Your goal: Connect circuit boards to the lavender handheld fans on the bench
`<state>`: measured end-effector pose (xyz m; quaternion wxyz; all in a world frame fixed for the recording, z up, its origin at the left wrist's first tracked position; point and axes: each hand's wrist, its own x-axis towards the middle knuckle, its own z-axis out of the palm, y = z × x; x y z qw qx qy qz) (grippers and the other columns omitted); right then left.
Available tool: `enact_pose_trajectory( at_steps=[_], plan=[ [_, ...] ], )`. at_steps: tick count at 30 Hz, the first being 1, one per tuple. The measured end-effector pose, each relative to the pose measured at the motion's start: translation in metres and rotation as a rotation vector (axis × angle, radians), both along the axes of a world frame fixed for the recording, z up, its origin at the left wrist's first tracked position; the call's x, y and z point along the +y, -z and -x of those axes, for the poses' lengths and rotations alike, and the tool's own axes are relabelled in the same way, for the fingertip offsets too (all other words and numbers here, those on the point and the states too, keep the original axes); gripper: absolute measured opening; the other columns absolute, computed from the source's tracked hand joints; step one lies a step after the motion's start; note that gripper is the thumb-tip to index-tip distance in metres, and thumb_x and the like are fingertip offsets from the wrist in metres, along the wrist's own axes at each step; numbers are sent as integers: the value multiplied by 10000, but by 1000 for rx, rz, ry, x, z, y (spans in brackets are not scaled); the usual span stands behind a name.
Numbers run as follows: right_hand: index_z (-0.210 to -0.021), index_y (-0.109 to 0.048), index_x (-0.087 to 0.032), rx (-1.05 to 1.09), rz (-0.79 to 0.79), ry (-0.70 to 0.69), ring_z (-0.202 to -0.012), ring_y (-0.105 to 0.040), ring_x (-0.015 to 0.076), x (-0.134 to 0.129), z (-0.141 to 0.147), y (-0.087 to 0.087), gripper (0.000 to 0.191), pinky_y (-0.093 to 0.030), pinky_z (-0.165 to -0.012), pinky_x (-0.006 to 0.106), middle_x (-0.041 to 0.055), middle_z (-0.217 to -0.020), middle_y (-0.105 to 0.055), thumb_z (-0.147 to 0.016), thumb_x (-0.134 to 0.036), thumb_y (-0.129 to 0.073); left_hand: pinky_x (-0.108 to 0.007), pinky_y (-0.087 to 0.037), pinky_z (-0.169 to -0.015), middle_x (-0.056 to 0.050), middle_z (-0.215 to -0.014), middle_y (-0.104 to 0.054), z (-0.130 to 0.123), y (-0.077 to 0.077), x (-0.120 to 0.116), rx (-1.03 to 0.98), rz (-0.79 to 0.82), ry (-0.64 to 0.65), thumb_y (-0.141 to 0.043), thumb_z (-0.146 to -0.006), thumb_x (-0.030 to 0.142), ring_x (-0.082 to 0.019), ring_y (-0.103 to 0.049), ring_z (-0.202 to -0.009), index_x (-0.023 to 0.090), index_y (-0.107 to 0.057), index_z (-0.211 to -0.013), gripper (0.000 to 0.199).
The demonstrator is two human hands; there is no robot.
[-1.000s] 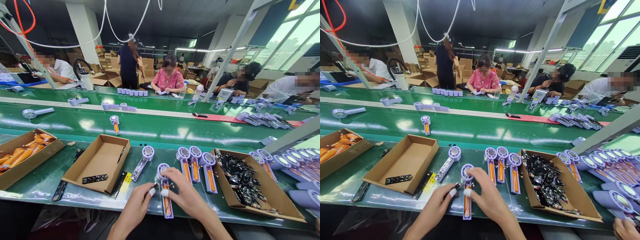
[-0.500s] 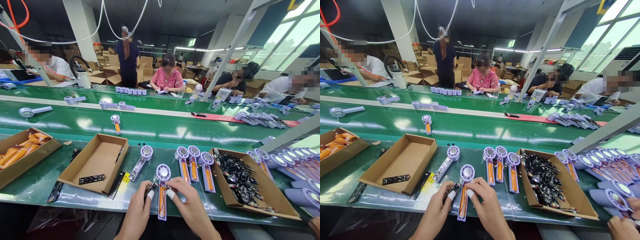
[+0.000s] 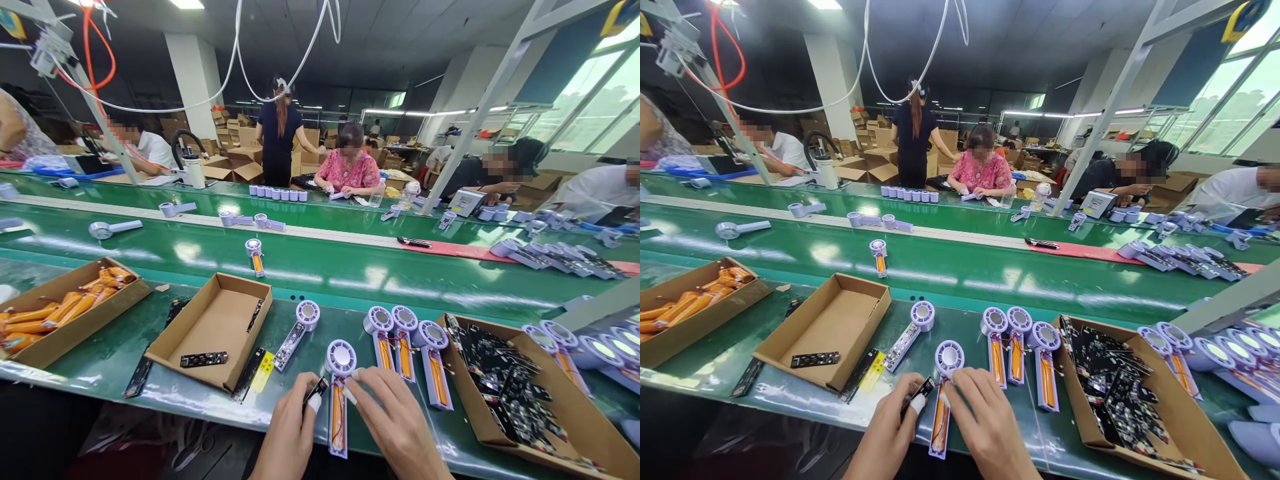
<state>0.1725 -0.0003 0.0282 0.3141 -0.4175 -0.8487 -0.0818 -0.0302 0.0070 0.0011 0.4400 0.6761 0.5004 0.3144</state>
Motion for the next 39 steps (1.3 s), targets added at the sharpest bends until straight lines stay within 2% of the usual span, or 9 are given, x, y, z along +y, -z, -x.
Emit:
enact_pose_trajectory(
  at_steps=[2,4,7,13,17,22,28,35,39],
  plan=[
    [-1044,-624,-185,47,48,-73,-973,-633,244,4,8,-5,202,-518,-837,401,113,-1022,-687,-955,-137,-450,-301,-455,-855,-63,-1082,-649,-2,-3,1,4,-7,3,-350,-951,192,-191,-612,-955,242,-504,-1142,251],
    [-954,-619,-207,168,210,-115,-903,-650,209,11,15,-6,170,-532,-793,355,81,-946,-696,-966,-180,-452,-303,-476,-824,-56,-986,-659,-4,-7,1,-6,-7,5,-342,-954,219,-199,-631,-928,234,-511,-1125,241],
    [-916,-603,-221,320,408,-105,-755,-644,161,21,22,5,160,-523,-686,284,26,-824,-681,-973,-234,-454,-288,-507,-736,-38,-821,-666,-5,-11,2,-38,9,-18,-348,-951,272,-211,-656,-861,233,-566,-1050,243],
    [-880,-579,-201,399,433,-28,-716,-575,171,24,28,30,153,-479,-664,300,27,-788,-614,-969,-259,-468,-222,-435,-496,36,-528,-542,-5,-7,5,-94,112,-83,-394,-915,286,-147,-538,-497,226,-617,-852,239],
    [-978,-623,-227,456,499,-93,-852,-606,161,19,24,26,144,-492,-763,280,25,-898,-646,-957,-192,-485,-207,-374,-443,66,-522,-516,-5,-2,6,-135,153,-113,-398,-897,256,-101,-416,-393,216,-593,-876,200],
    [-1079,-693,-274,656,730,-131,-990,-627,175,16,16,7,259,-489,-872,309,30,-1033,-690,-945,-174,-496,-222,-405,-481,21,-681,-633,-6,2,7,-164,157,-133,-418,-880,255,-100,-472,-437,200,-622,-922,215],
    [-1086,-690,-247,788,909,8,-920,-653,192,15,18,5,242,-496,-872,340,19,-970,-716,-861,-201,-612,-265,-480,-629,-29,-808,-692,-6,-4,8,-153,114,-139,-454,-873,266,-178,-628,-694,197,-659,-1010,256],
    [-1071,-676,-255,623,859,44,-926,-647,194,11,24,5,225,-484,-844,323,14,-998,-705,-890,-193,-558,-292,-442,-801,-45,-978,-675,-8,-21,7,-71,90,-48,-410,-942,280,-196,-606,-907,216,-628,-1094,274],
    [-1053,-649,-271,525,808,7,-935,-616,180,8,26,0,244,-469,-850,316,1,-1001,-672,-898,-136,-516,-276,-409,-790,-26,-909,-672,-9,-21,8,-67,41,-31,-430,-936,274,-184,-590,-854,213,-642,-934,220]
  ],
)
